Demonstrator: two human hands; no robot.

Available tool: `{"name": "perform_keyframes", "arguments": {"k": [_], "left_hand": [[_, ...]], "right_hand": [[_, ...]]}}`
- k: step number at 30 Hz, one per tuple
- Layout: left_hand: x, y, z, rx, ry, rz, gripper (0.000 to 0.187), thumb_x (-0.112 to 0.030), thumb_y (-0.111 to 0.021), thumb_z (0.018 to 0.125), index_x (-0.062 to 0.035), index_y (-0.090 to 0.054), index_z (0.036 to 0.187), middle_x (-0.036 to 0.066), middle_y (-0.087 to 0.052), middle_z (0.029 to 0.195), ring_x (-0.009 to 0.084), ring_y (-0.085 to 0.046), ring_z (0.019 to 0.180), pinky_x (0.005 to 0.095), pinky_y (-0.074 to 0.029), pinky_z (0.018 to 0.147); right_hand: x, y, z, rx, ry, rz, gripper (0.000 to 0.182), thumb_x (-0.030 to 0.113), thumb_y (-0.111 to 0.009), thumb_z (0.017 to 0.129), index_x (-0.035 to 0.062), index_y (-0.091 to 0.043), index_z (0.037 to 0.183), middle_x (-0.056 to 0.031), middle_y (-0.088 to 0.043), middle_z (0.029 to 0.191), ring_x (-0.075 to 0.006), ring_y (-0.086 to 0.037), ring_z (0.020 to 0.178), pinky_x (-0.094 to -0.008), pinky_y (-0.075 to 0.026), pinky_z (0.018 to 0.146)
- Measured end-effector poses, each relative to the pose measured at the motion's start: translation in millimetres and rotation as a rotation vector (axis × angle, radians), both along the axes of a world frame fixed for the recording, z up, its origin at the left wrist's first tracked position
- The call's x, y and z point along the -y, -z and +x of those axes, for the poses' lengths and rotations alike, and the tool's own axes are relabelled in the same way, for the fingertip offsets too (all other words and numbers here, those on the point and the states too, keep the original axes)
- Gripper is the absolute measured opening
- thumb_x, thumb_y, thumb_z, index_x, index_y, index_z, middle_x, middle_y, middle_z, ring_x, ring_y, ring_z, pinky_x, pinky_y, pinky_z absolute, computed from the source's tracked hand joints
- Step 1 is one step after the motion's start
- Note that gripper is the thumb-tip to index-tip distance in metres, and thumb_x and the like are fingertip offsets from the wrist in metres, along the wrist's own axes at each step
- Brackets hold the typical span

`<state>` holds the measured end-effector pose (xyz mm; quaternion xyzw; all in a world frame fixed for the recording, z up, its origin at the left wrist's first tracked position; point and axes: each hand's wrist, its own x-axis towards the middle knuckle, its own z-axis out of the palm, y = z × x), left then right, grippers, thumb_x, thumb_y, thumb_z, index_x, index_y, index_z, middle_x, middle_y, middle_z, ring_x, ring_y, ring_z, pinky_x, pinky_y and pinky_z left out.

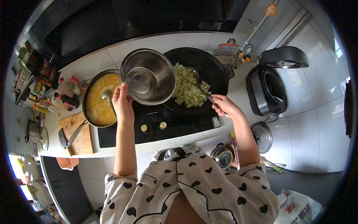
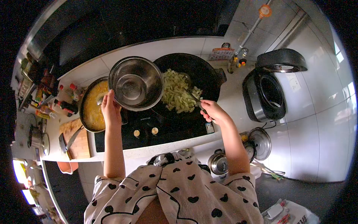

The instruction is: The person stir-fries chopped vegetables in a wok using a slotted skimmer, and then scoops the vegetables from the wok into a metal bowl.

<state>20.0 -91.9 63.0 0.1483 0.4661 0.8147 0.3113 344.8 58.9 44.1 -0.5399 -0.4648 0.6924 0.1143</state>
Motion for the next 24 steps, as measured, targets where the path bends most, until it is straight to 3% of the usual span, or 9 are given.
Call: {"name": "perform_keyframes", "arguments": {"k": [9,16,24], "left_hand": [[-2.5,2.8,-1.5,0.014,-0.003,-0.038,0.014,-0.022,-0.06,0.09,-0.0114,-0.056,0.081,-0.004,-0.056,0.069,0.0038,-0.05,0.057,0.0203,-0.044,0.055],[-7.3,-0.4,4.5,0.016,-0.005,-0.043,0.015,-0.022,-0.06,0.09,-0.0107,-0.056,0.082,-0.004,-0.056,0.068,0.0051,-0.053,0.057,0.0217,-0.047,0.056],[-10.0,5.7,3.2,-0.004,0.022,-0.033,0.016,-0.023,-0.06,0.09,-0.011,-0.056,0.08,-0.003,-0.059,0.071,0.0054,-0.054,0.059,0.0217,-0.046,0.057]], "right_hand": [[10.4,-13.3,22.1,-0.332,0.142,-0.16,0.024,0.02,-0.048,0.096,0.0106,-0.044,0.118,-0.0046,-0.05,0.072,-0.0048,-0.039,0.048,-0.0179,-0.028,0.036],[24.5,-25.5,35.6,-0.324,0.152,-0.062,0.04,0.02,-0.047,0.096,0.0094,-0.037,0.133,-0.0032,-0.05,0.073,-0.0041,-0.038,0.048,-0.0173,-0.029,0.036],[38.7,-62.0,36.4,-0.35,0.141,0.046,0.041,0.011,-0.052,0.092,0.0059,-0.041,0.131,-0.0029,-0.051,0.073,-0.0027,-0.039,0.046,-0.017,-0.029,0.036]]}}
